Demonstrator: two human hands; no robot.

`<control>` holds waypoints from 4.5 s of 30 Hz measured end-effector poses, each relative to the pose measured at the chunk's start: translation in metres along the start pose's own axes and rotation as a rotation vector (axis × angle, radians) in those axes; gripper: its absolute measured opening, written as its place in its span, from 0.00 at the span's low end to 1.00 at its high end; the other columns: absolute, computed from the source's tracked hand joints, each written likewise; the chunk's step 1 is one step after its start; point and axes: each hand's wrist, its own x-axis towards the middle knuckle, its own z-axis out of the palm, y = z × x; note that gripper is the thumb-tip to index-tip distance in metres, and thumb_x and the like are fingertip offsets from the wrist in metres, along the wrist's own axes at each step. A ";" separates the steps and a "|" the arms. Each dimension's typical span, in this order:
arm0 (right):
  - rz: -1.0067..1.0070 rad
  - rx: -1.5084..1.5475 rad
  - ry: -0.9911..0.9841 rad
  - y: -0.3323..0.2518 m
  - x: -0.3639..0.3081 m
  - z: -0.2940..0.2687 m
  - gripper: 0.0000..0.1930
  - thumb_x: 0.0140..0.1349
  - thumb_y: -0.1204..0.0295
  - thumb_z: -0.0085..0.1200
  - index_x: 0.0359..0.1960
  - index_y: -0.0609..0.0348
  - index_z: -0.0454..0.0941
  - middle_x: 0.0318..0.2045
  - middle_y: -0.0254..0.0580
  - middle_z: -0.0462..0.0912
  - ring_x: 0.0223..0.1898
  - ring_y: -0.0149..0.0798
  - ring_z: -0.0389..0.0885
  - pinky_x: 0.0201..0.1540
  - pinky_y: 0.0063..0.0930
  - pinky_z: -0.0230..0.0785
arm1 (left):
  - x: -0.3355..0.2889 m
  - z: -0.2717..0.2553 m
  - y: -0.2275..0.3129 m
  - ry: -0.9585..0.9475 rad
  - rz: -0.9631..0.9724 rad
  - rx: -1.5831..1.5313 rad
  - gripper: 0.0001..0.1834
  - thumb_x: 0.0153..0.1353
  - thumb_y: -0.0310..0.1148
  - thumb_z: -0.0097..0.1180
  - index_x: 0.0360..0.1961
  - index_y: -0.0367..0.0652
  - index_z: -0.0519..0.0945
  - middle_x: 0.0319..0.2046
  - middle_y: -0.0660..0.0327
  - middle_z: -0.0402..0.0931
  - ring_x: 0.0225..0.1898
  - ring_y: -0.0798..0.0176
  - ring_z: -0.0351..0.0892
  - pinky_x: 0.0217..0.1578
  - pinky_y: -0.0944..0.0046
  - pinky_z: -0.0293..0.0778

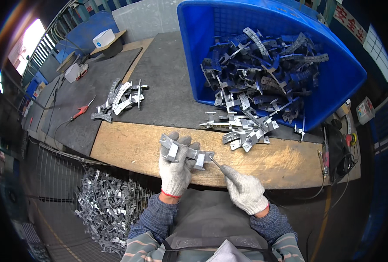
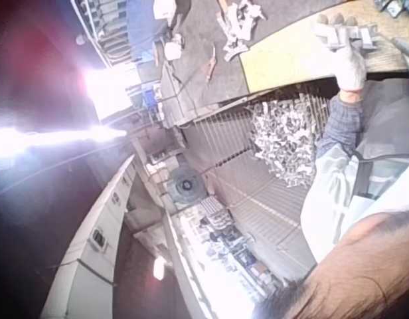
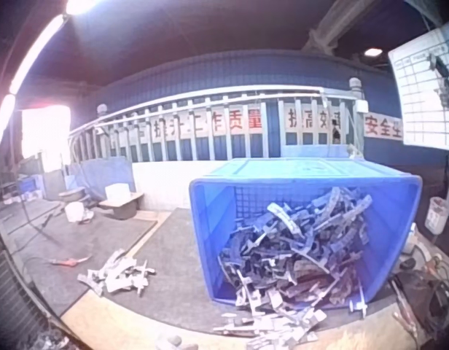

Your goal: The person picks up metal parts from a blue container, scrapes them using a handheld metal tool, and places the finished parts on the table.

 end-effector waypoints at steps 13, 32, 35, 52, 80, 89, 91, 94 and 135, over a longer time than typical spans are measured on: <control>0.997 1.648 -0.163 0.034 -0.008 0.020 0.16 0.79 0.71 0.55 0.63 0.62 0.78 0.28 0.40 0.85 0.13 0.21 0.66 0.12 0.18 0.54 | -0.038 0.009 0.010 -0.890 0.366 0.908 0.29 0.67 0.26 0.63 0.70 0.36 0.77 0.44 0.55 0.84 0.42 0.60 0.87 0.49 0.61 0.82; 0.190 0.099 -0.134 0.011 -0.020 0.012 0.14 0.76 0.65 0.60 0.58 0.51 0.90 0.45 0.59 0.92 0.48 0.62 0.92 0.51 0.48 0.85 | 0.177 -0.109 0.119 0.331 0.344 0.881 0.30 0.74 0.49 0.64 0.66 0.37 0.78 0.39 0.53 0.82 0.42 0.54 0.84 0.44 0.53 0.80; 0.225 0.067 -0.182 0.015 -0.021 0.015 0.13 0.77 0.63 0.59 0.58 0.46 0.89 0.38 0.59 0.91 0.39 0.65 0.91 0.42 0.56 0.83 | 0.209 -0.099 0.151 0.581 0.550 1.054 0.41 0.73 0.50 0.66 0.71 0.24 0.70 0.61 0.40 0.83 0.58 0.49 0.84 0.58 0.54 0.80; 0.099 0.109 -0.090 0.032 -0.041 0.007 0.21 0.77 0.68 0.59 0.69 0.47 0.82 0.38 0.56 0.92 0.36 0.60 0.91 0.40 0.50 0.85 | 0.114 0.063 -0.048 -0.860 0.991 1.900 0.30 0.73 0.30 0.51 0.76 0.45 0.73 0.58 0.49 0.85 0.60 0.43 0.84 0.63 0.43 0.79; -0.087 0.078 0.147 0.010 0.010 -0.029 0.21 0.75 0.73 0.62 0.69 0.54 0.83 0.39 0.52 0.93 0.34 0.51 0.93 0.35 0.42 0.84 | 0.009 0.034 -0.019 -0.614 0.290 1.147 0.30 0.71 0.22 0.60 0.74 0.42 0.77 0.58 0.51 0.88 0.56 0.54 0.90 0.57 0.58 0.84; 0.057 0.356 0.012 -0.003 0.020 -0.037 0.22 0.80 0.69 0.59 0.73 0.53 0.79 0.32 0.50 0.89 0.28 0.46 0.90 0.31 0.41 0.81 | -0.008 0.031 -0.031 -0.614 0.547 1.262 0.36 0.62 0.16 0.60 0.74 0.42 0.77 0.57 0.45 0.86 0.55 0.39 0.88 0.55 0.49 0.84; -0.038 -0.127 -0.045 -0.007 0.015 -0.043 0.22 0.79 0.68 0.60 0.72 0.50 0.80 0.35 0.53 0.90 0.32 0.51 0.92 0.35 0.41 0.84 | -0.012 0.032 -0.036 -0.564 0.460 1.207 0.36 0.62 0.16 0.60 0.74 0.42 0.77 0.57 0.44 0.86 0.54 0.39 0.88 0.55 0.49 0.84; -0.067 0.282 0.054 -0.005 0.016 -0.041 0.21 0.79 0.69 0.59 0.72 0.53 0.81 0.41 0.58 0.92 0.39 0.54 0.94 0.41 0.40 0.86 | -0.017 0.032 -0.037 -0.531 0.508 1.151 0.36 0.62 0.15 0.59 0.74 0.42 0.77 0.57 0.44 0.86 0.55 0.41 0.89 0.56 0.50 0.84; 0.802 1.334 -0.202 0.043 -0.007 0.027 0.05 0.78 0.71 0.56 0.51 0.54 0.81 0.23 0.34 0.79 0.14 0.30 0.72 0.14 0.24 0.63 | -0.030 0.026 -0.013 -0.689 0.604 1.017 0.24 0.72 0.28 0.65 0.67 0.33 0.81 0.55 0.45 0.87 0.56 0.43 0.89 0.61 0.52 0.83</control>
